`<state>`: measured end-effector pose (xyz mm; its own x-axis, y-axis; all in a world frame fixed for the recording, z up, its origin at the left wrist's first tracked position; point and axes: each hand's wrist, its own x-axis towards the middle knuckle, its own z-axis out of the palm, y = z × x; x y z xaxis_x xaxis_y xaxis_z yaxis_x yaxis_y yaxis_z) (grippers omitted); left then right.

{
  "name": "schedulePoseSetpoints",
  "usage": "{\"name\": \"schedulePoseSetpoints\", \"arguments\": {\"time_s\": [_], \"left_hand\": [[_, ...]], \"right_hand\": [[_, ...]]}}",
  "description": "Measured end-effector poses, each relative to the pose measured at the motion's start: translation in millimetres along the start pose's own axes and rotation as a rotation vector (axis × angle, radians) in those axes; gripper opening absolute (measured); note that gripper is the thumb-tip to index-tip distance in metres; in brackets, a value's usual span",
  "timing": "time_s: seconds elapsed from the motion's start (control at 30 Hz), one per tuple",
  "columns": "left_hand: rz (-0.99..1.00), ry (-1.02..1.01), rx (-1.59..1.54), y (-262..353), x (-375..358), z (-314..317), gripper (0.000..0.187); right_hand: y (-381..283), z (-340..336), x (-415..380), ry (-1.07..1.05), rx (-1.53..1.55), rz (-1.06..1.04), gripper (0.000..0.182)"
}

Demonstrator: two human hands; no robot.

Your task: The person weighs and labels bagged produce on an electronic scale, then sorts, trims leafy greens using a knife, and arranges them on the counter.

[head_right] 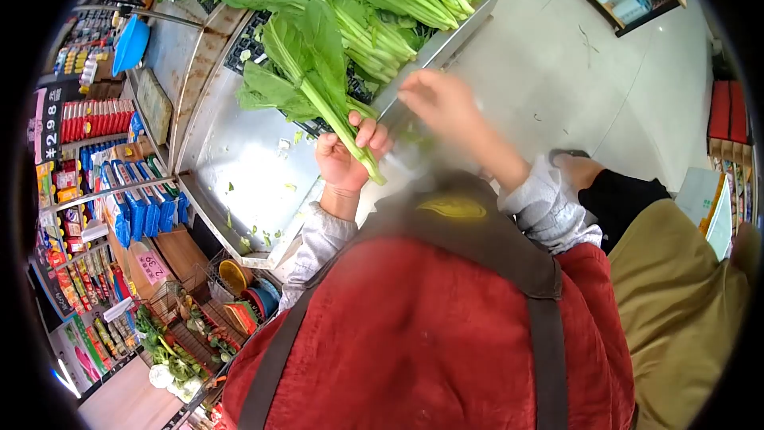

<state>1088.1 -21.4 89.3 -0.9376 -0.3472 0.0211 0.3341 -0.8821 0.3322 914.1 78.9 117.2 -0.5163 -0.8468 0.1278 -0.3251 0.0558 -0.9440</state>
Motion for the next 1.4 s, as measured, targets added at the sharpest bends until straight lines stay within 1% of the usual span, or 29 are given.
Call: {"name": "schedulePoseSetpoints", "arguments": {"time_s": [0.07, 0.13, 0.17, 0.2, 0.27, 0.3, 0.33, 0.4, 0.43, 0.47, 0.53, 0.6, 0.67, 0.7, 0.73, 0.77, 0.8, 0.83, 0.87, 0.9, 0.93, 1.0, 1.03, 1.1, 1.13, 1.2, 1.27, 1.33, 1.4], "left_hand": [[0.003, 0.001, 0.008, -2, 2, 3, 0.032], [-0.022, 0.09, 0.175, -5, 3, 2, 0.031], [-0.021, 0.107, 0.237, -7, 4, -3, 0.03], [-0.031, 0.095, 0.233, -8, 5, 1, 0.03], [-0.023, 0.216, 0.537, -11, 7, 15, 0.031], [-0.05, 0.217, 0.58, -11, 6, 7, 0.027], [-0.053, 0.208, 0.577, -12, 4, 0, 0.027], [0.028, 0.387, 0.822, -15, -2, -7, 0.022], [0.061, 0.422, 0.801, -17, -5, -7, 0.019], [0.06, 0.421, 0.798, -18, -7, -7, 0.019], [0.15, 0.398, 1.004, -15, -10, -4, 0.019], [0.197, 0.399, 1.016, -14, -12, 2, 0.022], [0.29, 0.467, 1.271, -12, -13, 5, 0.031], [0.289, 0.464, 1.269, -11, -13, 4, 0.031], [0.35, 0.449, 1.377, -9, -14, 1, 0.03], [0.412, 0.431, 1.484, -8, -14, -1, 0.03], [0.41, 0.428, 1.481, -6, -14, -2, 0.03], [0.444, 0.407, 1.564, -3, -15, -3, 0.026], [0.478, 0.386, 1.647, -2, -16, -4, 0.022], [0.448, 0.398, 1.617, 0, -16, 0, 0.021], [0.446, 0.397, 1.615, 2, -17, 3, 0.021], [0.441, 0.374, 1.689, 7, -18, 4, 0.022], [0.442, 0.376, 1.689, 9, -18, 3, 0.022], [0.529, 0.335, 1.748, 12, -17, 1, 0.028], [0.529, 0.34, 1.748, 13, -20, 0, 0.028], [0.447, 0.476, 1.568, 16, -26, -2, 0.027], [0.407, 0.488, 1.591, 23, -33, 0, 0.025], [0.409, 0.462, 1.67, 27, -38, -3, 0.024], [0.405, 0.469, 1.696, 27, -41, -1, 0.023]], "right_hand": [[-20, -3, 4, 0.006, -0.014, -0.06, 0.009], [-43, -2, 12, 0.011, -0.011, -0.212, 0.013], [-54, -1, 16, -0.015, -0.046, -0.14, 0.019], [-61, 1, 21, -0.002, -0.056, -0.138, 0.019], [-70, 2, 32, -0.006, -0.239, -0.121, 0.028], [-65, 5, 36, 0.02, -0.285, -0.125, 0.033], [-66, 4, 38, 0.026, -0.292, -0.124, 0.033], [-66, 2, 41, -0.058, -0.319, 0.017, 0.028], [-65, 1, 41, -0.057, -0.323, 0.018, 0.028], [-64, 0, 41, -0.064, -0.349, 0.01, 0.027], [-61, 2, 42, -0.072, -0.374, 0.003, 0.025], [-55, 5, 42, -0.004, -0.376, -0.047, 0.018], [-50, 6, 43, -0.014, -0.41, -0.05, 0.018], [-47, 6, 45, -0.024, -0.443, -0.053, 0.017], [-43, 5, 46, -0.022, -0.446, -0.051, 0.017], [-39, 4, 48, -0.057, -0.406, -0.068, 0.017], [-35, 2, 50, -0.092, -0.366, -0.084, 0.017], [-31, 1, 53, -0.09, -0.369, -0.081, 0.017], [-27, 0, 55, -0.149, -0.364, -0.068, 0.017], [-28, -1, 56, -0.209, -0.358, -0.056, 0.017], [-30, -3, 56, -0.209, -0.359, -0.053, 0.017], [-36, -10, 57, -0.381, -0.041, 0.157, 0.019], [-39, -13, 58, -0.383, -0.041, 0.156, 0.019], [-42, -18, 57, -0.445, 0.053, 0.224, 0.019], [-37, -21, 60, -0.45, 0.054, 0.224, 0.019], [-28, -28, 68, -0.429, 0.122, 0.267, 0.019], [-31, -33, 68, -0.408, 0.154, 0.29, 0.016], [-35, -34, 70, -0.452, 0.146, 0.341, 0.019], [-40, -25, 67, -0.441, 0.147, 0.319, 0.021]]}}
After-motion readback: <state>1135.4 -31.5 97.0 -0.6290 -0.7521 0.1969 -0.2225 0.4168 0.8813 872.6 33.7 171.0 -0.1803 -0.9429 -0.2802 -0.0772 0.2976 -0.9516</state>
